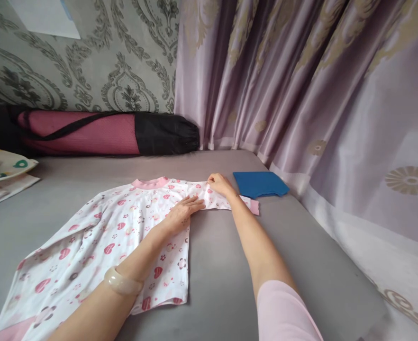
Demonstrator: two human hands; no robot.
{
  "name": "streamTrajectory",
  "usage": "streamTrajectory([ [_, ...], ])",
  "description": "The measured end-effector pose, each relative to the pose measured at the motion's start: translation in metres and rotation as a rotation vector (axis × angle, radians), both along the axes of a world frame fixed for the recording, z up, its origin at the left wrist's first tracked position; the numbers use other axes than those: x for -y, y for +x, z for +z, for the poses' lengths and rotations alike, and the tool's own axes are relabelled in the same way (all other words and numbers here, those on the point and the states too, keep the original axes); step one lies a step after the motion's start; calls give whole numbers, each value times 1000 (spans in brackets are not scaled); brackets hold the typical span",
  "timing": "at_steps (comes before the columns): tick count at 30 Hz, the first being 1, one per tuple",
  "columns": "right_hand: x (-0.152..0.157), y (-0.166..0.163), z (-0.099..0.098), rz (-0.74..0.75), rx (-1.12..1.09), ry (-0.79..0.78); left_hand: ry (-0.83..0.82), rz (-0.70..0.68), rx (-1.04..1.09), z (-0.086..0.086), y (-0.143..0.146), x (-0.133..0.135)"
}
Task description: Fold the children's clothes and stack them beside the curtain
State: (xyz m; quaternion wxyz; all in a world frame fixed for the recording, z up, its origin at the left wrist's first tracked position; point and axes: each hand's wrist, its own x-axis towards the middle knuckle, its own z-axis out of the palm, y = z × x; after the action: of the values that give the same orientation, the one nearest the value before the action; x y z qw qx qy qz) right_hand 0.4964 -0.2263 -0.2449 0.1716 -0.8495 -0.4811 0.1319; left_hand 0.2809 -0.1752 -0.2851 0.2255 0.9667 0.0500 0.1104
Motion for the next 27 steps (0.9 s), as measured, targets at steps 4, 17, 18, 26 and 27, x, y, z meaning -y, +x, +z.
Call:
streamTrajectory([
  [4,7,-8,-9,79,194,5,-16,2,-6,0,-1,0],
  [17,21,-7,-7,-54,458,-214,-55,-2,-27,-1,-1,0],
  [18,22,-6,-8,-59,457,-207,-65,-2,-15,-1,-1,0],
  [26,25,8,0,-116,223,-153,-101,15,25,-6,-1,-1],
  [27,28,13,3,-99,174,-161,-99,16,24,-6,0,-1],
])
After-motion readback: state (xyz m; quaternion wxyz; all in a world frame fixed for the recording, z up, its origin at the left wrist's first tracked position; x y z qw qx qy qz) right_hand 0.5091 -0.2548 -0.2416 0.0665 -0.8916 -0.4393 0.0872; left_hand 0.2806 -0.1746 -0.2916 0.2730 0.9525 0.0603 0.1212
